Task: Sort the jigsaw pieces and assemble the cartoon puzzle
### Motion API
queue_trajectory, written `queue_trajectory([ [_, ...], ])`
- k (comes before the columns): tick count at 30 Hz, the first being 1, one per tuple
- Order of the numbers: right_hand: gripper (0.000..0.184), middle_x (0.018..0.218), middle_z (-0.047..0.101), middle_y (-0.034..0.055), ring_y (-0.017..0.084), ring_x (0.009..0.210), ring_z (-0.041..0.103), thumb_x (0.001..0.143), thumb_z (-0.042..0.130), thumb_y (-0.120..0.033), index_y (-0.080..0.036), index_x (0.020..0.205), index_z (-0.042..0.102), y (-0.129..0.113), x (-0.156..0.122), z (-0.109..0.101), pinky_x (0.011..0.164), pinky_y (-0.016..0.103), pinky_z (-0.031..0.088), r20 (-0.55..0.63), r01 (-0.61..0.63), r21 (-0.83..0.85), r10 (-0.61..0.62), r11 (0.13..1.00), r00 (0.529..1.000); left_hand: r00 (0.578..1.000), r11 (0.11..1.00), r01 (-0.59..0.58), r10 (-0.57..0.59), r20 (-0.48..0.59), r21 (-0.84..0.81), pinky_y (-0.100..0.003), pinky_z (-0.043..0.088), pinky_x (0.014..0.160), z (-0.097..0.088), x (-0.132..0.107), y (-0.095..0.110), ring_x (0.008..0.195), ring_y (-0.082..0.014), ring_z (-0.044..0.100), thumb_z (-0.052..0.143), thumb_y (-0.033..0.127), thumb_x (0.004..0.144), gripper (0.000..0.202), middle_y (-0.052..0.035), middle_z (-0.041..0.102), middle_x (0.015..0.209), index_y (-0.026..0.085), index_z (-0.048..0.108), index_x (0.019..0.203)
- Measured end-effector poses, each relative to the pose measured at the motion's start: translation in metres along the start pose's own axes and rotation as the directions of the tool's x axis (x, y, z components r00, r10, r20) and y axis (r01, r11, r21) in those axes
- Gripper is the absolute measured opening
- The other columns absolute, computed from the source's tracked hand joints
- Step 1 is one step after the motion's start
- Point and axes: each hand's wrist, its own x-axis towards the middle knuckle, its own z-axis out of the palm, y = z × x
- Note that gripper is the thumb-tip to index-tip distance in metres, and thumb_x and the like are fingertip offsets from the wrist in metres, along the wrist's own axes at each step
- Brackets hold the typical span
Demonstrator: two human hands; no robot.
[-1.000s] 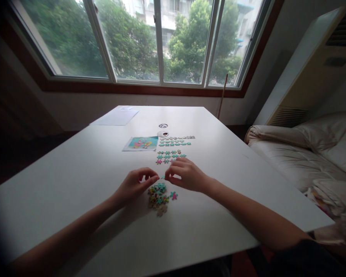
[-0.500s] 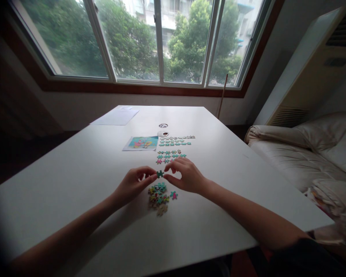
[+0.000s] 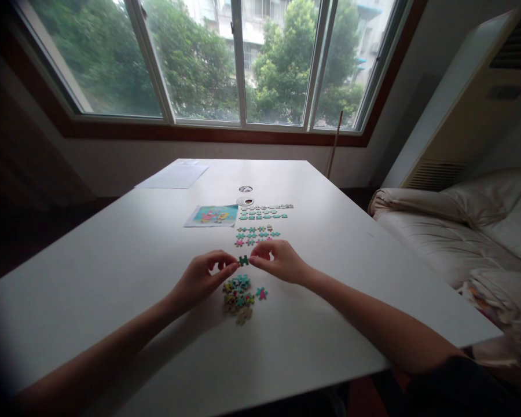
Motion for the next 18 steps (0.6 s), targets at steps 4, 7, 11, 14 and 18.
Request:
queue_trajectory([
  [4,0.027,0.065,0.059,0.0015,0.010,0.058,0.049,0.074,0.060,-0.040,-0.013,0.073,0.061,0.014,0.007,-0.012,0.053,0.023,0.038,-0.106,-0.093,0.183,0.113,0.979,0.988,0.999,0.999,0.033,-0.032,-0.024,0.032,-0.022,0.038,0.056,0.000,0.001,-0.003,0.060,-0.0122,0.052,0.053,0.026,0.079,0.016,-0.0001,0.062,0.065,0.017,0.066,0.074],
  [7,0.028,0.066,0.059,0.0020,0.011,0.060,0.051,0.072,0.062,-0.041,-0.013,0.072,0.060,0.021,0.009,-0.017,0.057,0.024,0.041,-0.136,-0.108,0.251,0.145,0.962,0.980,0.999,0.998,0.044,-0.043,-0.033,0.037,-0.022,0.038,0.056,0.000,0.001,-0.005,0.059,-0.0120,0.051,0.053,0.026,0.079,0.016,-0.0003,0.062,0.065,0.017,0.066,0.074],
  [11,0.028,0.068,0.061,0.0025,0.011,0.062,0.053,0.071,0.062,-0.042,-0.014,0.073,0.061,0.021,0.009,-0.016,0.058,0.025,0.043,-0.134,-0.100,0.249,0.137,0.963,0.982,0.998,0.998,0.047,-0.046,-0.032,0.041,-0.022,0.038,0.055,0.000,0.001,-0.005,0.058,-0.0119,0.051,0.053,0.027,0.078,0.017,-0.0001,0.063,0.064,0.017,0.066,0.073],
  [14,0.029,0.069,0.063,0.0037,0.012,0.062,0.053,0.073,0.061,-0.042,-0.013,0.075,0.062,0.023,0.011,-0.019,0.057,0.025,0.043,-0.119,-0.088,0.195,0.113,0.977,0.986,0.998,0.998,0.048,-0.047,-0.032,0.043,-0.022,0.038,0.055,0.001,0.001,-0.005,0.058,-0.0119,0.051,0.052,0.027,0.078,0.017,-0.0002,0.063,0.065,0.017,0.066,0.074],
  [18,0.028,0.067,0.064,0.0034,0.012,0.060,0.052,0.073,0.059,-0.040,-0.013,0.073,0.065,0.038,0.016,-0.040,0.055,0.024,0.040,-0.131,-0.156,-0.008,0.154,0.988,0.979,0.998,0.998,0.048,-0.046,-0.033,0.047,-0.022,0.038,0.056,0.001,0.002,-0.006,0.058,-0.0118,0.051,0.053,0.026,0.078,0.016,0.0000,0.063,0.064,0.018,0.066,0.073],
])
